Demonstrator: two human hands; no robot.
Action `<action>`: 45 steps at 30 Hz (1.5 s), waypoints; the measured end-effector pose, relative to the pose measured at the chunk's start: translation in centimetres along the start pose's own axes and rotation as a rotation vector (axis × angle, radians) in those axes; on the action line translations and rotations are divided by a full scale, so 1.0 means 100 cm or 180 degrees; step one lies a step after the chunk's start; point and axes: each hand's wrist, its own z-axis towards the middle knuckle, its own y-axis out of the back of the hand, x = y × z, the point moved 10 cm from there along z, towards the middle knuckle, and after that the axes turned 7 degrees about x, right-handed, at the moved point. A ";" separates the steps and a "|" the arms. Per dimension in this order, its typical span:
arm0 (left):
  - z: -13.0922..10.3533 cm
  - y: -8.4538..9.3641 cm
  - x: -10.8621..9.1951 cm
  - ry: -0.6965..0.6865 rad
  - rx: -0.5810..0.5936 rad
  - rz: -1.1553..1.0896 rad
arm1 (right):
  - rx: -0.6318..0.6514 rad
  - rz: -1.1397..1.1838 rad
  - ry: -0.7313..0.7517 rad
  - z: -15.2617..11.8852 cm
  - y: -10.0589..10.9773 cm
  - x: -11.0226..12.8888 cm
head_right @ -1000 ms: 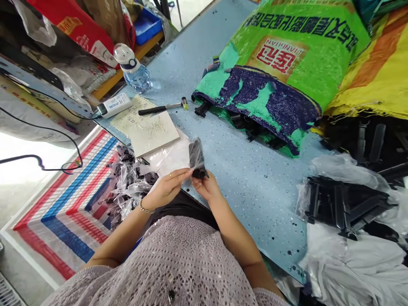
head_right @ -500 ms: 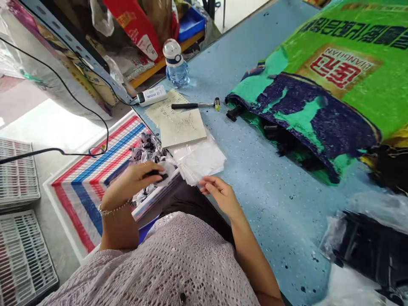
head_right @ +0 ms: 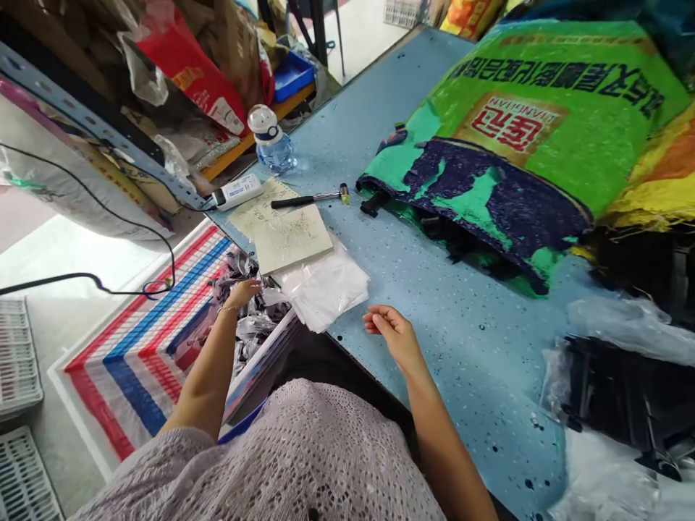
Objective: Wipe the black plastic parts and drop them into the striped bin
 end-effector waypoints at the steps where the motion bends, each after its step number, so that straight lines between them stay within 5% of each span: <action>1: -0.011 -0.004 -0.007 -0.0201 0.0118 -0.0118 | -0.0090 -0.0021 0.0031 0.001 0.015 0.003; 5: -0.067 -0.013 -0.063 -0.1147 0.0689 -0.0517 | -0.1000 -0.0551 0.0461 0.009 0.111 0.035; 7: -0.089 -0.015 -0.124 -0.1842 0.0917 -0.0804 | -0.1548 -0.1178 0.0648 0.018 0.159 0.064; 9: -0.092 -0.017 -0.205 -0.2524 0.0954 -0.0767 | -0.1878 -0.1941 0.0771 0.033 0.190 0.099; 11: -0.069 -0.015 -0.291 -0.2825 0.0482 -0.0100 | -0.2009 -0.2652 0.0920 0.054 0.200 0.138; 13: -0.022 -0.003 -0.364 -0.2605 -0.0038 0.0035 | -0.2055 -0.3236 0.1035 0.077 0.197 0.174; 15: 0.030 0.012 -0.409 -0.1893 -0.0590 0.0407 | -0.2055 -0.3671 0.0938 0.101 0.191 0.199; 18: 0.071 0.012 -0.446 -0.1564 -0.0608 0.0499 | -0.1997 -0.4038 0.0403 0.129 0.186 0.211; 21: 0.071 -0.003 -0.440 -0.1507 -0.0436 0.0442 | -0.1818 -0.4375 0.0149 0.140 0.180 0.206; 25: 0.038 -0.039 -0.391 -0.1475 0.0121 0.0228 | -0.1421 -0.4552 0.0326 0.124 0.161 0.187; 29: -0.021 -0.079 -0.345 -0.1735 0.0841 -0.1026 | -0.1341 -0.3923 0.1291 0.076 0.114 0.181; 35: -0.105 -0.073 -0.337 -0.2765 0.0562 -0.1554 | -0.0853 -0.3497 0.1935 0.036 0.040 0.161; 40: -0.120 -0.078 -0.331 -0.2633 0.0827 -0.1306 | -0.0865 -0.3519 0.2060 0.034 0.042 0.165; 45: -0.107 -0.087 -0.330 -0.2451 0.0732 -0.1573 | -0.1060 -0.3219 0.1553 0.024 0.055 0.152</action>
